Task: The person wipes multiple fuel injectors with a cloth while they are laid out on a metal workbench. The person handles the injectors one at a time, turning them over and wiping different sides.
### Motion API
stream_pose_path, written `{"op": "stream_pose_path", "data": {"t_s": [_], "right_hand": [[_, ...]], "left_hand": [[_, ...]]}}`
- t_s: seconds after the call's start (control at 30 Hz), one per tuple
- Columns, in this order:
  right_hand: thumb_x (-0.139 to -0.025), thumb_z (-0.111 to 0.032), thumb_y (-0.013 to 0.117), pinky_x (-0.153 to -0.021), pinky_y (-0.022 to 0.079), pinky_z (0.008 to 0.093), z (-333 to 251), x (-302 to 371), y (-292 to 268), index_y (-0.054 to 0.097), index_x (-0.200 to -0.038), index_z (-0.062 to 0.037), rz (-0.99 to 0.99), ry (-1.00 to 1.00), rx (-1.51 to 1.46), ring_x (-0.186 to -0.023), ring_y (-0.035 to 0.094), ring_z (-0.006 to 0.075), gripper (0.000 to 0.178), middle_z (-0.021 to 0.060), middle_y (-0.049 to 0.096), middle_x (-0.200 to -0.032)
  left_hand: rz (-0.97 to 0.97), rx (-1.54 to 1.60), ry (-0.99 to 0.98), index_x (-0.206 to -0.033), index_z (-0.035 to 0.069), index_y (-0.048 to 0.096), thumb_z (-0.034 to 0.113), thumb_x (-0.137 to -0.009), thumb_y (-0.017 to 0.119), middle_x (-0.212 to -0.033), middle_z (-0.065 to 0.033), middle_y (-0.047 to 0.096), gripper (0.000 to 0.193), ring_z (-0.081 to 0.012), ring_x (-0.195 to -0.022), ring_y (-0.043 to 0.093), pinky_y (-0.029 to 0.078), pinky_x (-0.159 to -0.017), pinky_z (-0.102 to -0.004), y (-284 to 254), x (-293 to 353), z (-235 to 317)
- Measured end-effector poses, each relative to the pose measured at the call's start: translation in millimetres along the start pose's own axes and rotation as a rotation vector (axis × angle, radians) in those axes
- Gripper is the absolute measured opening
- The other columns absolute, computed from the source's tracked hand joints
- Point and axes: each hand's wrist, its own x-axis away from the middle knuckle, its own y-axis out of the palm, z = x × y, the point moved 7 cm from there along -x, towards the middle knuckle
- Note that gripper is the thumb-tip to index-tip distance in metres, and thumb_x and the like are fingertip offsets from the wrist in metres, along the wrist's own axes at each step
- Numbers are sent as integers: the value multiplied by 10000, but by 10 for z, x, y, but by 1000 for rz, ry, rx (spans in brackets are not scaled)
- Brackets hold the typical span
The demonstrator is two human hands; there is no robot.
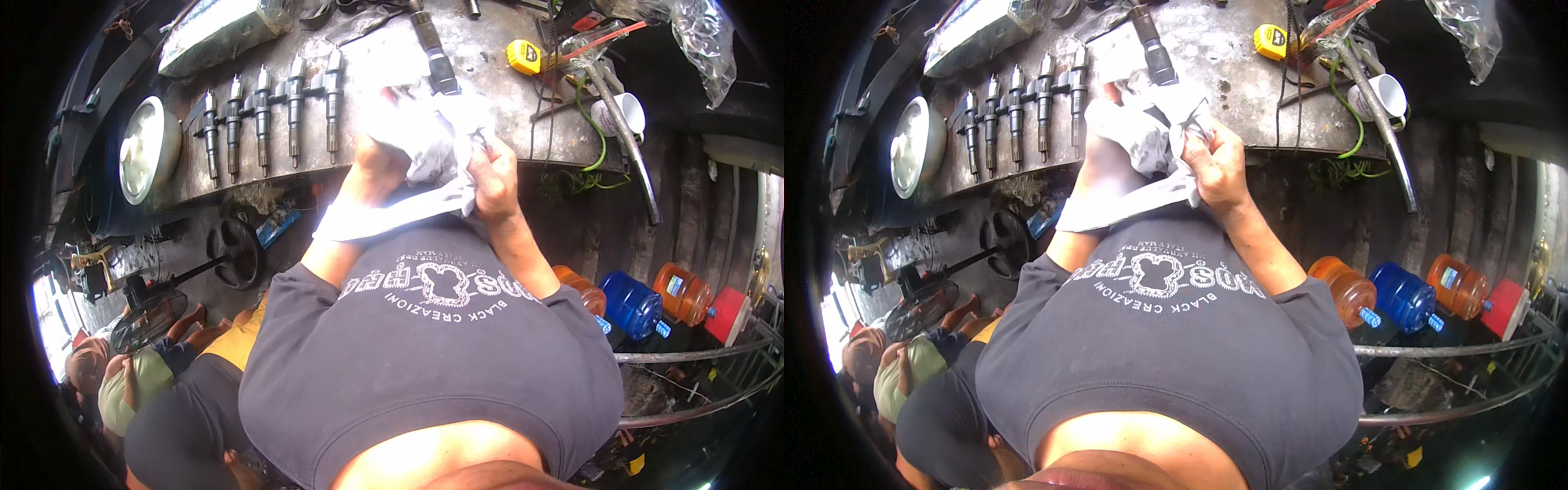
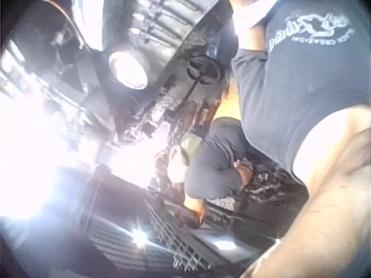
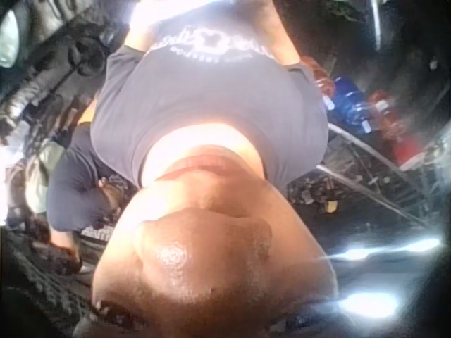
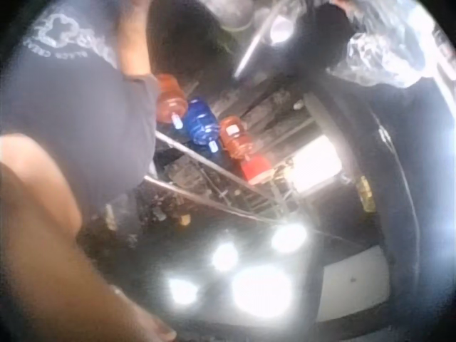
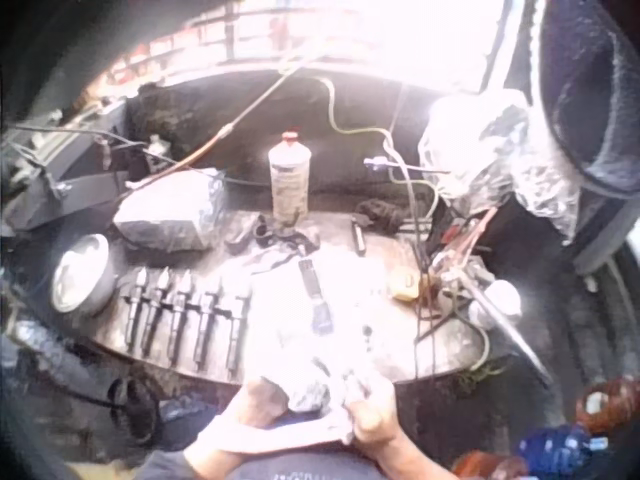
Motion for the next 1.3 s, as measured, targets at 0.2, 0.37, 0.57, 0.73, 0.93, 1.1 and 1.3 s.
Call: {"op": "stream_pose_path", "data": {"t_s": [0.2,0.37,0.57,0.73,0.93,1.1,1.3], "right_hand": [[-886,-147,578,-608,375,185,-33,12,-24,584,-942,28,34,-50,-8,-688,465,36,184,-22,572,-798],[-932,-153,482,-585,384,209,180,-13,-221,557,-947,-5,118,-37,-217,-655,478,60,166,-15,542,-748],[-908,-251,412,-695,493,298,245,32,-206,550,-1009,11,-98,210,-619,-775,596,185,312,107,606,-872],[-815,-386,470,-959,420,405,306,90,32,384,-1299,44,-439,350,-974,-1128,511,290,653,187,503,-1237],[-882,-252,398,-915,456,366,327,19,158,485,-1187,52,-359,499,-968,-992,593,262,439,184,589,-1111],[-965,-307,335,-767,506,307,450,-52,179,549,-1097,-8,-248,581,-801,-808,621,182,390,97,635,-943],[-946,-137,457,-658,431,200,444,-73,-31,600,-986,21,-215,303,-178,-700,507,41,217,-17,602,-847]], "left_hand": [[-152,-209,-67,-1169,-16,476,338,-916,460,-1025,-129,587,435,-180,-897,596,512,-742,-308,221,194,84],[87,-533,124,-979,-47,585,-80,-785,592,-760,-64,627,197,-111,-650,582,486,-551,-246,291,267,98],[-84,-444,338,-1079,-27,552,206,-832,578,-923,-107,626,341,-185,-797,619,523,-675,-309,88,156,207],[-64,115,65,-1239,-3,424,398,-792,522,-1125,-164,553,609,-283,-1016,569,472,-886,-411,232,118,12],[-76,-475,50,-1209,-31,443,549,-777,621,-1046,-113,593,745,-217,-902,609,510,-809,-345,368,105,97],[206,-718,306,-809,21,558,144,-845,535,-692,-3,547,130,-94,-573,498,399,-508,-241,565,-8,334],[220,-494,286,-866,42,551,204,-889,504,-730,-12,547,169,-110,-604,514,408,-537,-259,90,-90,386]]}}
